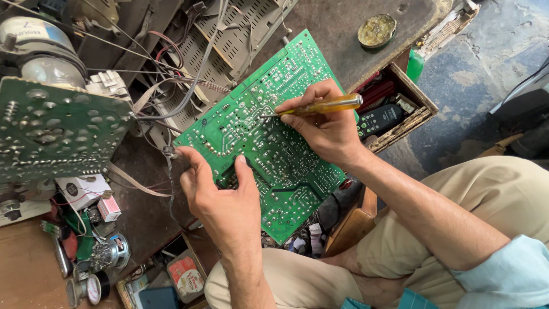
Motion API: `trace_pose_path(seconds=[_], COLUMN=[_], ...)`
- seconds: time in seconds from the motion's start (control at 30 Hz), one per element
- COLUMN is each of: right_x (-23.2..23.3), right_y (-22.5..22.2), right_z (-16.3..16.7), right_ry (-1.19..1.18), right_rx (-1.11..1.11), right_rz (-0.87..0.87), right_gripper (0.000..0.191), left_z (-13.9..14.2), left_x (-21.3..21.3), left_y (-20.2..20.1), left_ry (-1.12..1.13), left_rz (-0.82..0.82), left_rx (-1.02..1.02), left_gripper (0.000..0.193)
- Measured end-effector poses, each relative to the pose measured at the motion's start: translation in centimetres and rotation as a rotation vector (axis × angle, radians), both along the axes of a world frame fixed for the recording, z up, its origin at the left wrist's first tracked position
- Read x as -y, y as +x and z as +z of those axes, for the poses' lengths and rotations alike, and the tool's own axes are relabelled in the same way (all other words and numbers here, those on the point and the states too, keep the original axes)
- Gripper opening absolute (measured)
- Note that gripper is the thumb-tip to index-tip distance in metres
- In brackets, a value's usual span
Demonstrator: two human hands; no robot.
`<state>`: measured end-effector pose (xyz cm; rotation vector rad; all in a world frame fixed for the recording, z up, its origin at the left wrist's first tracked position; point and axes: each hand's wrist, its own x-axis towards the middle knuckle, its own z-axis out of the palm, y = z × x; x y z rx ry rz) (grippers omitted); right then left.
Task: The person uses a screwdriver to scrape and clean solder joints on a green circuit board, then brushes the board with a small brush. They handle wires and components on a cluttered workbench and place the board back into the device chassis.
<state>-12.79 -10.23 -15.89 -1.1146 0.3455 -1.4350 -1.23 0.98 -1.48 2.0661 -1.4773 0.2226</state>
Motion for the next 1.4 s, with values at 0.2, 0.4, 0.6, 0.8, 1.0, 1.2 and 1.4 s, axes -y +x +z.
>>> trace_pose_path(seconds=[0.2,0.4,0.6,0.8,1.0,1.2,1.4], right_x=[0.0,-0.2,-0.4,-0.5,-0.5,-0.8,-0.3], right_y=[0.0,0.5,0.6,0.5,0.4,0.9,0.6], right_z=[-0.1,-0.5,-0.6,-0.6,-0.8,-1.2,-1.0], right_ry=[0.037,-0.052,-0.103,-0.266,-0.311,-0.157,-0.146], right_rx=[-0.008,-0.068,-0.066,-0.137,-0.164,-0.067,-0.066], right_rz=[0.025,-0.044,-0.081,-0.203,-0.251,-0.143,-0.105], right_gripper=[0.039,0.039,0.038,0.035,0.036,0.039,0.039], left_z=[0.1,0.0,0.1,0.1,0.2,0.1,0.1], left_x=[0.3,0.1,0.2,0.2,0.3,0.2,0.3], left_y=[0.2,0.0,0.1,0.0,0.1,0.1,0.1], left_ry=[0.033,-0.005,0.020,-0.011,0.033,-0.007,0.037], left_rz=[0.028,0.017,0.020,0.004,0.023,-0.003,0.043], left_rx=[-0.009,-0.004,0.007,-0.005,0.022,0.037,-0.012], left_gripper=[0.084,0.082,0.083,0.082,0.084,0.081,0.084])
